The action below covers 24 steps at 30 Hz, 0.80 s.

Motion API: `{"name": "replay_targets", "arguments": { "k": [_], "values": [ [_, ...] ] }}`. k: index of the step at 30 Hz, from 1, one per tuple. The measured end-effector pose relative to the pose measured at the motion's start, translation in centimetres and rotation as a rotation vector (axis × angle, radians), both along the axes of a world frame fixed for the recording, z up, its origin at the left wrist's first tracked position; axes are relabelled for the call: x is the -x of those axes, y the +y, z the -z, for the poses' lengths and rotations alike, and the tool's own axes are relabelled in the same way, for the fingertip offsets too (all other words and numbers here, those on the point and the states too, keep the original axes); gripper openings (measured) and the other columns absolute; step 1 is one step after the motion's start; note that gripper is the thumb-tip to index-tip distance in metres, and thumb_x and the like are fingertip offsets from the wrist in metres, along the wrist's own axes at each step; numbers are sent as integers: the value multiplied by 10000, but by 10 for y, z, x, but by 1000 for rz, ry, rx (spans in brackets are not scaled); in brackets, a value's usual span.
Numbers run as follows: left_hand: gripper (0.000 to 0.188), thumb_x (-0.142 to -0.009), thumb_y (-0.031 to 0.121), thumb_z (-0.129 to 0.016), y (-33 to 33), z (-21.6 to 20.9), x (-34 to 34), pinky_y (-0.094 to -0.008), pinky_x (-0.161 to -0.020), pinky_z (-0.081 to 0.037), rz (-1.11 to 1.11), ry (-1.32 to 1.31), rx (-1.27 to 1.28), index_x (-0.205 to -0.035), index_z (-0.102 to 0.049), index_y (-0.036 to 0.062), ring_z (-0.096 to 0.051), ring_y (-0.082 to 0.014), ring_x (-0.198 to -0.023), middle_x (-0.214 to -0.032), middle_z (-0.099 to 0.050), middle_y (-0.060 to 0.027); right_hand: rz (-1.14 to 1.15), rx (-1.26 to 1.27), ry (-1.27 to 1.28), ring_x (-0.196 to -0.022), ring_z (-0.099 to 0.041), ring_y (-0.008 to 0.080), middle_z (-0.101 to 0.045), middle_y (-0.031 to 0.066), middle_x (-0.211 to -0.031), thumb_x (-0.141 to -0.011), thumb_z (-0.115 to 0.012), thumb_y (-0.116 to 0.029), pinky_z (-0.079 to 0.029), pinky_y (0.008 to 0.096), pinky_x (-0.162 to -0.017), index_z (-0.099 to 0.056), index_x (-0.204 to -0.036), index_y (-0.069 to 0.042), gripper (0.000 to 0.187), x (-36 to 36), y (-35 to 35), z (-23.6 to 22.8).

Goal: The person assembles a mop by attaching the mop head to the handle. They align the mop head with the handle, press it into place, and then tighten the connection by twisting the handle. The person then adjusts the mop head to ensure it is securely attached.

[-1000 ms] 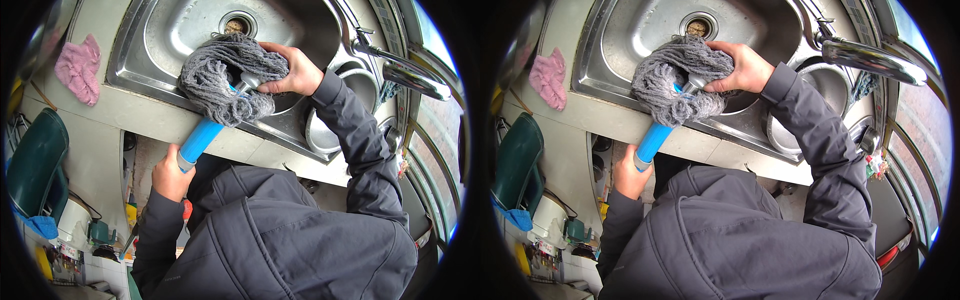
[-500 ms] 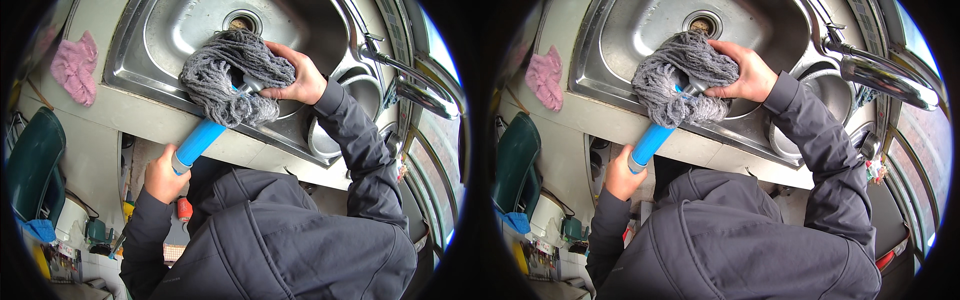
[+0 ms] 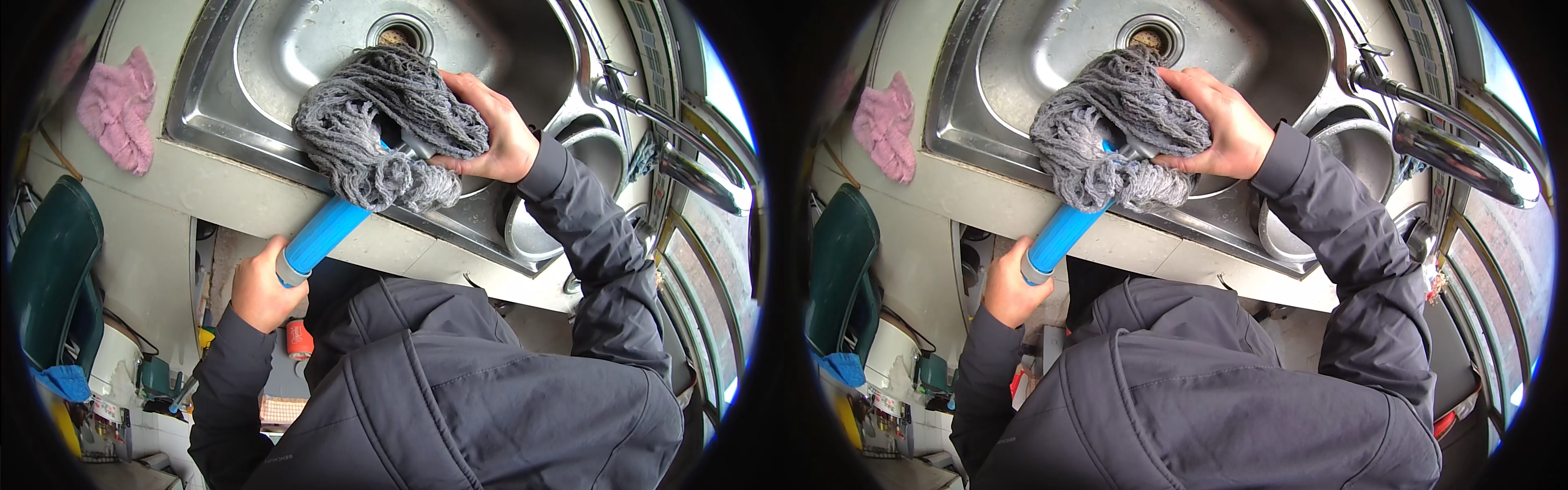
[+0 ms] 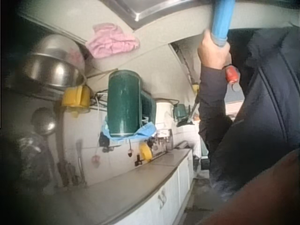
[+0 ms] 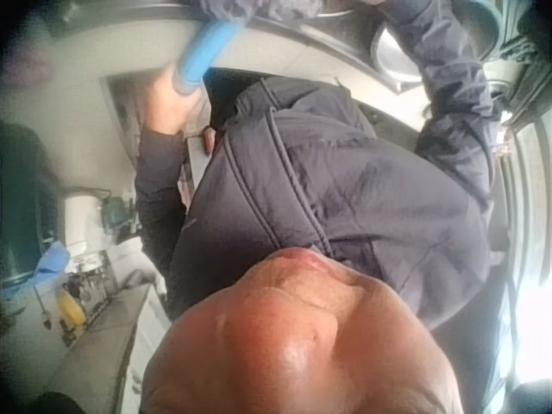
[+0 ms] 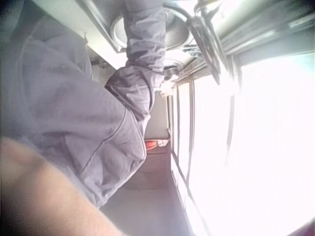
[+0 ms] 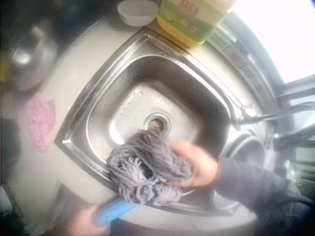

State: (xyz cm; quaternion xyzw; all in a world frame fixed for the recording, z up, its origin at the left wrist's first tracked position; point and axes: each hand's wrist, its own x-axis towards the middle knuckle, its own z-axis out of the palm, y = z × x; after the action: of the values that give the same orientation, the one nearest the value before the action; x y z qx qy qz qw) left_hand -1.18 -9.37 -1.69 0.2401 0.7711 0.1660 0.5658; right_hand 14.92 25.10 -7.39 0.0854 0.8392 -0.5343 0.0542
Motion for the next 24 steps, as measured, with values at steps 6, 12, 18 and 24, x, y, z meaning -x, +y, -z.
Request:
{"name": "replay_targets", "arguments": {
  "k": [6,12,18,24],
  "values": [
    [338,-722,132,-738,-7,4,-18,-424,-657,-534,-39,126,3,-1008,-581,45,-704,-410,-761,-762,-665,-207,-71,-107,103,-1038,-572,367,-597,193,-1131,-696,-901,-209,-493,430,-923,-432,-1430,51,909,6,1,-6],
    [330,-727,132,-753,-13,6,-34,-482,-642,-524,-8,293,-11,-995,-570,70,-683,-451,-772,-771,-670,-223,-90,-140,5,-1092,-614,411,-628,247,-1162,-707,-885,-294,-509,442,-961,-493,-1373,67,852,12,0,-17],
    [344,-732,132,-760,-14,6,-40,-510,-645,-519,14,362,5,-1015,-571,81,-672,-466,-769,-775,-669,-228,-61,-44,-100,-1097,-652,405,-657,299,-1164,-727,-873,-333,-516,424,-971,-546,-1296,111,793,16,0,-18],
    [356,-727,137,-768,-15,6,-42,-518,-648,-519,64,440,23,-1026,-580,90,-672,-465,-773,-794,-676,-227,14,304,-378,-994,-717,304,-726,253,-1051,-789,-857,-301,-534,373,-925,-604,-1216,126,655,14,-2,-17]
  ]
}}
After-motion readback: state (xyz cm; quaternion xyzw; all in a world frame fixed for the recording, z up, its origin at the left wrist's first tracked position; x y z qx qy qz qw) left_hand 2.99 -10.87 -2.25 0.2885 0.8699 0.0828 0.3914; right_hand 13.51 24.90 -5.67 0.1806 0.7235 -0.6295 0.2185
